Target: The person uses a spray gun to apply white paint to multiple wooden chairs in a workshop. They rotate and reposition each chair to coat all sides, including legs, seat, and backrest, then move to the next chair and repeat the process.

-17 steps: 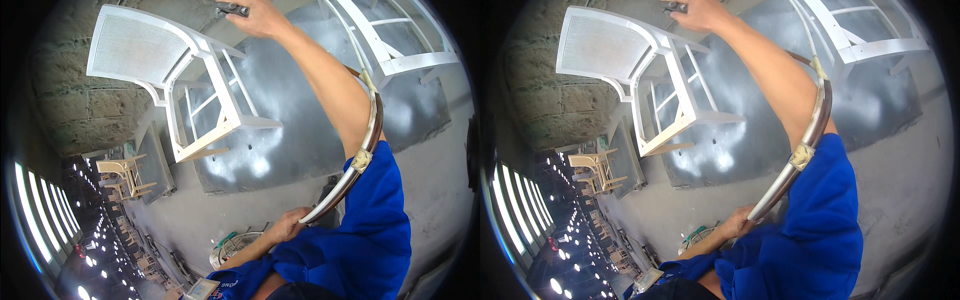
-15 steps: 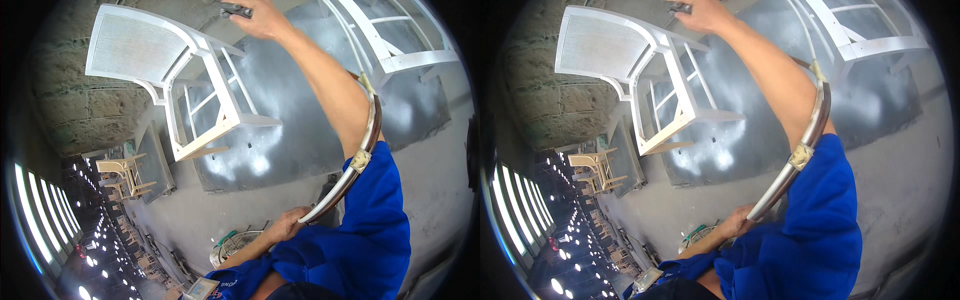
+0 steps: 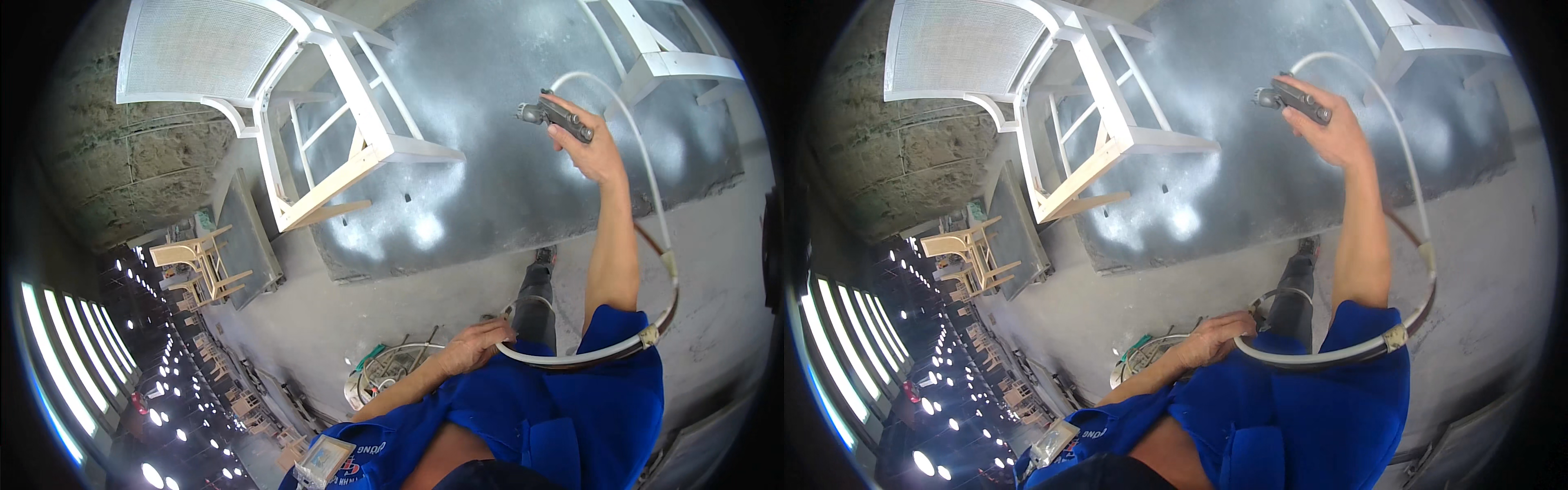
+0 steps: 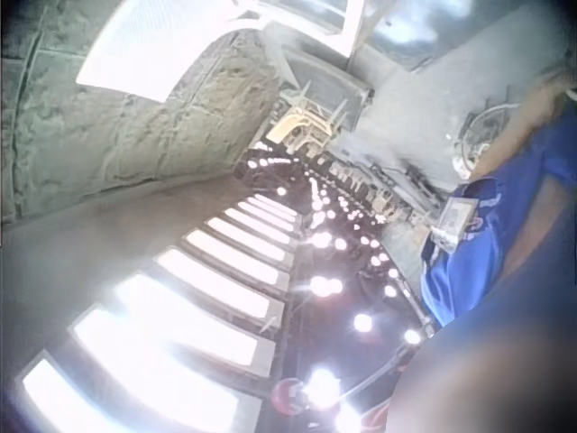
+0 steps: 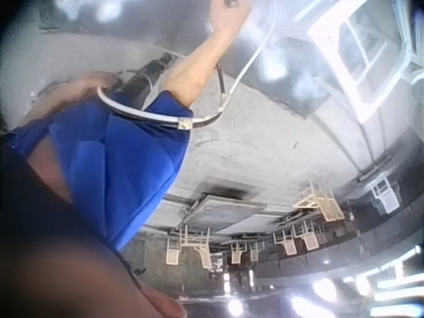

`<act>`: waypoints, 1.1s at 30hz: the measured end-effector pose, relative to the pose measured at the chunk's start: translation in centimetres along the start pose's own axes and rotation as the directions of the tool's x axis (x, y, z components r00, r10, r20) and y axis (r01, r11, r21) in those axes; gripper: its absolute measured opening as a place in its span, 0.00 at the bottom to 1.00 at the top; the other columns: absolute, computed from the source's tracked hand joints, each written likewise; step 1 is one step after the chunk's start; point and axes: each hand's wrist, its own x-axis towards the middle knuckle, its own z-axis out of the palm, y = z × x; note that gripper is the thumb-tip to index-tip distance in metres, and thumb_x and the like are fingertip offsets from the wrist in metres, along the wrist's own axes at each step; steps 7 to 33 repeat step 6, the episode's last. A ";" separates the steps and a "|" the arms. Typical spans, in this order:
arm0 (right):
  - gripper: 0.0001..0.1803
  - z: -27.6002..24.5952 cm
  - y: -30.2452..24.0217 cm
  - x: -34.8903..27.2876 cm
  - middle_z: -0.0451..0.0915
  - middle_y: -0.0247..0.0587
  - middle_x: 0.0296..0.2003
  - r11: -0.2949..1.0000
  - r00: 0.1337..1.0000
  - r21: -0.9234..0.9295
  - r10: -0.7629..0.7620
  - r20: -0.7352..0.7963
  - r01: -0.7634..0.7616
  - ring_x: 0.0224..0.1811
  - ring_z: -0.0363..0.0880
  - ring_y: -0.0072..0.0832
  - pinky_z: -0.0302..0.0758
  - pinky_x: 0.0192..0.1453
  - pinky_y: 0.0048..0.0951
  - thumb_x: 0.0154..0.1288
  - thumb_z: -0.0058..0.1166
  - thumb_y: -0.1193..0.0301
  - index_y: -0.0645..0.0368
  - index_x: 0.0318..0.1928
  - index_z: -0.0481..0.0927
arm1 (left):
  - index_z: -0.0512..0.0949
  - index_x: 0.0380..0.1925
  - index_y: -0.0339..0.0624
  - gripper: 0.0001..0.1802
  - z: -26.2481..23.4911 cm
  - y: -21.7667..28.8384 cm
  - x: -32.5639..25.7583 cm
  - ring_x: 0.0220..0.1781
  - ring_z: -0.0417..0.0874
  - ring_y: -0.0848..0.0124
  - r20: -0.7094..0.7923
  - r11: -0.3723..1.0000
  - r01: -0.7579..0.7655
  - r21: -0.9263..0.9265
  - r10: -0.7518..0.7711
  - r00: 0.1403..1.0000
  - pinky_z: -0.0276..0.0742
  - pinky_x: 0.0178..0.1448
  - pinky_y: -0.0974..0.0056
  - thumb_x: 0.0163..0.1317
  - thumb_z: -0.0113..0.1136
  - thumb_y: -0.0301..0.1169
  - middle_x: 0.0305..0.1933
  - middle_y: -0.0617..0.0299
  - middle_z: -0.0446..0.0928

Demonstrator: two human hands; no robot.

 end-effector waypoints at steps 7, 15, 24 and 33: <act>0.36 8.9 6.5 11.9 0.87 0.34 0.42 0.838 0.974 0.542 0.168 -0.153 -0.059 0.35 0.83 0.22 0.81 0.35 0.26 0.73 0.62 0.67 0.41 0.78 0.66 | 0.78 0.48 0.36 0.10 -0.1 -0.5 -0.5 0.53 0.81 0.45 -0.110 0.999 0.030 0.034 -0.026 0.994 0.78 0.60 0.50 0.68 0.58 0.23 0.48 0.47 0.80; 0.36 8.9 6.5 11.9 0.87 0.34 0.42 0.838 0.974 0.542 0.168 -0.153 -0.059 0.35 0.83 0.22 0.81 0.35 0.26 0.73 0.62 0.67 0.41 0.78 0.66 | 0.78 0.48 0.36 0.10 -0.1 -0.5 -0.5 0.53 0.81 0.45 -0.110 0.999 0.030 0.034 -0.026 0.994 0.78 0.60 0.50 0.68 0.58 0.23 0.48 0.47 0.80; 0.36 8.9 6.5 11.9 0.87 0.34 0.42 0.838 0.974 0.542 0.168 -0.153 -0.059 0.35 0.83 0.22 0.81 0.35 0.26 0.73 0.62 0.67 0.41 0.78 0.66 | 0.78 0.48 0.36 0.10 -0.1 -0.5 -0.5 0.53 0.81 0.45 -0.110 0.999 0.030 0.034 -0.026 0.994 0.78 0.60 0.50 0.68 0.58 0.23 0.48 0.47 0.80; 0.36 8.9 6.5 11.9 0.87 0.34 0.42 0.838 0.974 0.542 0.168 -0.153 -0.059 0.35 0.83 0.22 0.81 0.35 0.26 0.73 0.62 0.67 0.41 0.78 0.66 | 0.78 0.48 0.36 0.10 -0.1 -0.5 -0.5 0.53 0.81 0.45 -0.110 0.999 0.030 0.034 -0.026 0.994 0.78 0.60 0.50 0.68 0.58 0.23 0.48 0.47 0.80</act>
